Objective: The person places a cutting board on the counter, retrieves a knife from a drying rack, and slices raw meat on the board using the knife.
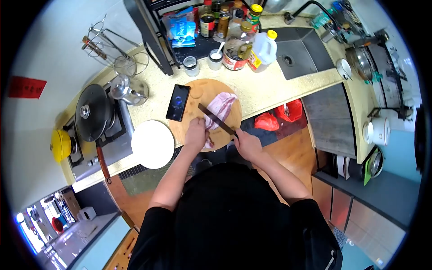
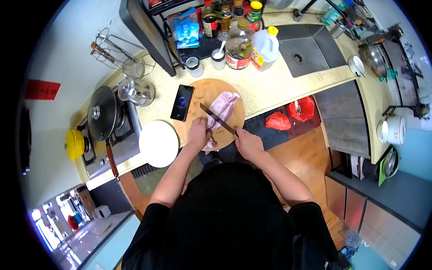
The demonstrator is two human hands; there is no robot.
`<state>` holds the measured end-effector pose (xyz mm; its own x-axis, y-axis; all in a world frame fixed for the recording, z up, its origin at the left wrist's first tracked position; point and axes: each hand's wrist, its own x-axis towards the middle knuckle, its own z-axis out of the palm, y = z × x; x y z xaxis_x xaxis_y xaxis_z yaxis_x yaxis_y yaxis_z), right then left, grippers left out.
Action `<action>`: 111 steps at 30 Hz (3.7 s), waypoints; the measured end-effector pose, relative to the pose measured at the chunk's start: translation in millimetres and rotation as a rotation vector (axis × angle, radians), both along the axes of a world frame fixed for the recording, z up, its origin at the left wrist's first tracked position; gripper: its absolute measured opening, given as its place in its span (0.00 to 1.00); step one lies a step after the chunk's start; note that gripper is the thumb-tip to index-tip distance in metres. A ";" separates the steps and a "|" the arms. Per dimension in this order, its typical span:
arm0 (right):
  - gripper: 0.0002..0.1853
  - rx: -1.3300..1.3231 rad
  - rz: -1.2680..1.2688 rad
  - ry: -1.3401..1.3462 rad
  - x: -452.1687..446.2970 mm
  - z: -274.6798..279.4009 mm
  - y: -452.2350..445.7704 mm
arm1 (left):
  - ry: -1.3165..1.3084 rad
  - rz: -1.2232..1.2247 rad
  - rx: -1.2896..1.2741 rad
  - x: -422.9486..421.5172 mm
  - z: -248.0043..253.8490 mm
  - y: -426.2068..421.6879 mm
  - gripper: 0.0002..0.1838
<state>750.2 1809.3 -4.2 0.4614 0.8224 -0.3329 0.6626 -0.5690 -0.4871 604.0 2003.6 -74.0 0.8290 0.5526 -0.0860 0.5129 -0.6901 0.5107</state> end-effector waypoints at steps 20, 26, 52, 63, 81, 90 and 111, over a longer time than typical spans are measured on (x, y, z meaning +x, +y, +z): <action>0.10 0.202 0.057 -0.064 16.4 -8.3 -5.8 | 0.099 0.114 0.037 20.6 29.1 -10.5 0.41; 0.10 0.205 -0.231 0.044 38.3 -16.9 -30.1 | 0.150 0.080 0.069 66.4 26.5 -11.1 0.51; 0.13 -0.139 0.432 -0.069 34.5 -9.6 20.2 | 0.310 0.204 0.032 -15.3 42.0 -57.2 0.35; 0.13 -0.235 0.472 -0.193 18.3 2.2 13.4 | 0.185 0.183 0.126 11.3 -2.1 -49.3 0.25; 0.17 -0.183 0.441 -0.008 11.9 -34.7 51.5 | 0.370 0.069 0.203 17.5 -11.2 -54.8 0.11; 0.17 -0.223 0.428 0.007 18.3 -27.6 24.0 | 0.359 0.058 0.196 21.5 8.1 -47.8 0.12; 0.09 -0.202 0.255 -0.038 11.4 -25.1 -6.4 | -0.417 0.677 -0.827 -12.3 9.2 -39.1 0.14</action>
